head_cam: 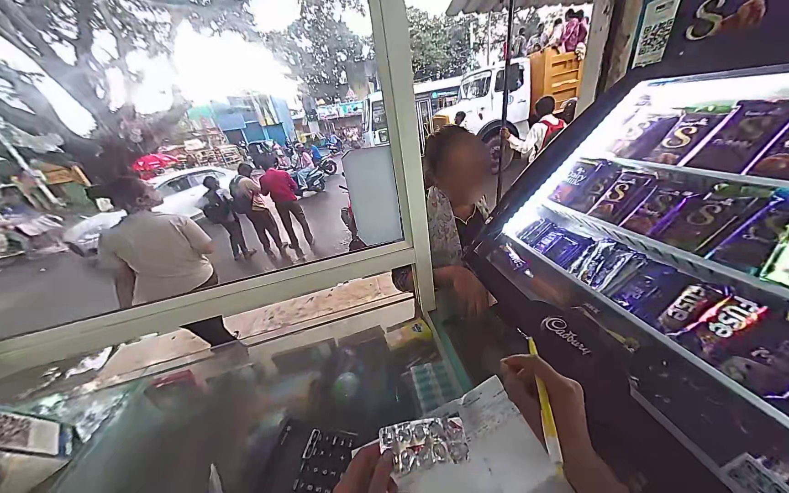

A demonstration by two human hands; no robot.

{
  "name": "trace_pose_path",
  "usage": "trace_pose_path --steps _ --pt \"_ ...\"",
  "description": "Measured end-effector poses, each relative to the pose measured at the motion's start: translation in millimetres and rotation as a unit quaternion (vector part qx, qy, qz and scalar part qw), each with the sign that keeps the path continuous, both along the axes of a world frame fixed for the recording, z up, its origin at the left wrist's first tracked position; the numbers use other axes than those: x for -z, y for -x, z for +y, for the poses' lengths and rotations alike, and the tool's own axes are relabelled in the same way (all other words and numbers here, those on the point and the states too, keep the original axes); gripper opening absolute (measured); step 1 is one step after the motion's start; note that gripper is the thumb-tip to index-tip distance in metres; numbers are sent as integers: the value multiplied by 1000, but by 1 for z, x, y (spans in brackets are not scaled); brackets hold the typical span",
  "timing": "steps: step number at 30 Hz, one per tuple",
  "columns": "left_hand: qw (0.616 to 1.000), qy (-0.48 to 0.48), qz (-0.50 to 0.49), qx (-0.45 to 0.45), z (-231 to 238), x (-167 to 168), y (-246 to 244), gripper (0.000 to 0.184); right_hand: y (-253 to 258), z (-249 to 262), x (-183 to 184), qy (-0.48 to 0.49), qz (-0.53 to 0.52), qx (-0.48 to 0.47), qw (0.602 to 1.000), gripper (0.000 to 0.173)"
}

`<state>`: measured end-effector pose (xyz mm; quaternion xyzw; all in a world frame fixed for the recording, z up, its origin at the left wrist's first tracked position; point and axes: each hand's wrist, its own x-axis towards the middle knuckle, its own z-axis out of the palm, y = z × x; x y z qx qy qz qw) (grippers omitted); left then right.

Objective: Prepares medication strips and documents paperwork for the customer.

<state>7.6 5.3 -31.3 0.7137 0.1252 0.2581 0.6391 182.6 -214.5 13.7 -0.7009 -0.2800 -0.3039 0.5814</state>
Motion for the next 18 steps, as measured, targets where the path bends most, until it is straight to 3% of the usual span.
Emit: trace_pose_path --steps 3,18 --pt "1000 6 2 5 0 2 -1 16 8 0 -5 -52 100 -88 990 13" --pt "1000 16 -7 11 1 1 -1 17 8 2 -6 -71 127 -112 983 9"
